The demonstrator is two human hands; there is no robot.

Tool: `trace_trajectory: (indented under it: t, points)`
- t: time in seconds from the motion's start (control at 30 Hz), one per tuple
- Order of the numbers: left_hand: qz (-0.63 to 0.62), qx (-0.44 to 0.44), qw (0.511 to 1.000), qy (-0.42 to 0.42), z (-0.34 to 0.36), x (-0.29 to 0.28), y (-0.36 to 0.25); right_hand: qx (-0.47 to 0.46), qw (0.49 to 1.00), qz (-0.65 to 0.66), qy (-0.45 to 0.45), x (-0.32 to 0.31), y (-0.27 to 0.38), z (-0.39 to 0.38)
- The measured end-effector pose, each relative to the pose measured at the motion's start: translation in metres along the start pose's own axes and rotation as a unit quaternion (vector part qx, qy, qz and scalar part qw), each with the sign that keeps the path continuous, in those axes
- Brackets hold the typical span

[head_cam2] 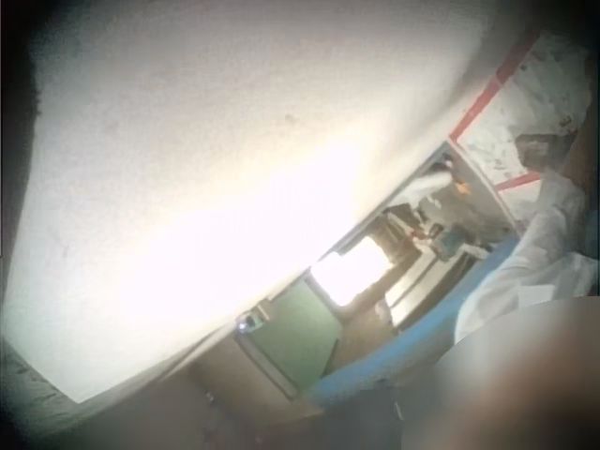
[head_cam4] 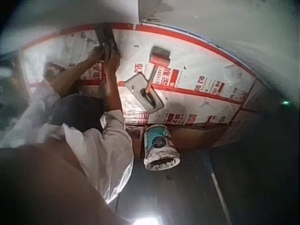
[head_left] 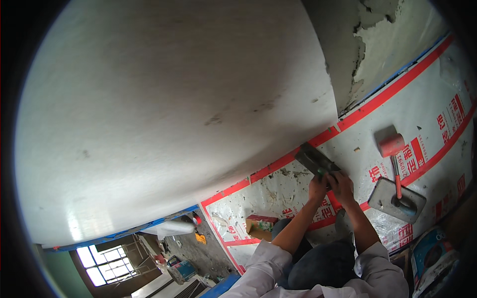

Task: The recorder is applying tiles to a wall, using a laser level and tile spacers.

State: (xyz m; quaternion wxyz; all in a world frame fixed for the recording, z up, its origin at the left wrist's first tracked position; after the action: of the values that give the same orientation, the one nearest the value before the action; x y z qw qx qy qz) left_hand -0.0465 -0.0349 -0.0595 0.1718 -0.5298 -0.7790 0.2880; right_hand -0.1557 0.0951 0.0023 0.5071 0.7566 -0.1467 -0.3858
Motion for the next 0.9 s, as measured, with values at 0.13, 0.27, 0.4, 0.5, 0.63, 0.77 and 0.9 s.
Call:
trace_trajectory:
  t: [0.13, 0.27, 0.4, 0.5, 0.63, 0.77, 0.9]
  points:
    - [0.200, 0.069, 0.977, -0.023, 0.006, -0.010, -0.018, 0.021, 0.998, 0.028, 0.043, 0.004, -0.002, 0.023]
    - [-0.216, 0.044, 0.968, 0.123, -0.023, 0.003, 0.004, 0.037, 0.990, 0.073, 0.111, 0.003, -0.018, 0.031]
    - [0.009, 0.073, 0.994, -0.075, -0.123, -0.089, 0.021, 0.110, 0.974, -0.042, 0.192, 0.026, -0.044, 0.031]
    - [0.148, 0.121, 0.925, -0.329, -0.240, -0.173, 0.062, -0.002, 0.995, -0.050, 0.081, 0.018, -0.035, 0.017]
    - [-0.104, -0.008, 0.862, -0.496, -0.341, -0.231, 0.184, 0.110, 0.976, -0.001, 0.189, 0.011, -0.058, 0.036]
    - [-0.162, -0.058, 0.828, -0.533, -0.409, -0.238, 0.314, 0.058, 0.969, -0.080, 0.225, 0.042, -0.016, 0.031]
    - [-0.124, -0.074, 0.813, -0.564, -0.348, -0.217, 0.328, 0.138, 0.972, 0.035, 0.188, -0.015, -0.054, 0.050]
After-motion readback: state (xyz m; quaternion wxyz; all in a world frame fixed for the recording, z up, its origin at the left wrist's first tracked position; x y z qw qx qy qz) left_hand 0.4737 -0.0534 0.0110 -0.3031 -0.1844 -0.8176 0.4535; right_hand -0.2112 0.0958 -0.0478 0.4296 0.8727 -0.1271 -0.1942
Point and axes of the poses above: each hand's wrist, its own z-axis towards the middle knuckle, its own x-axis out of the palm, y = z × x, the point moved 9 cm from there along z, towards the middle knuckle, and after that the axes turned 14 degrees about y, right-handed, at the moved point
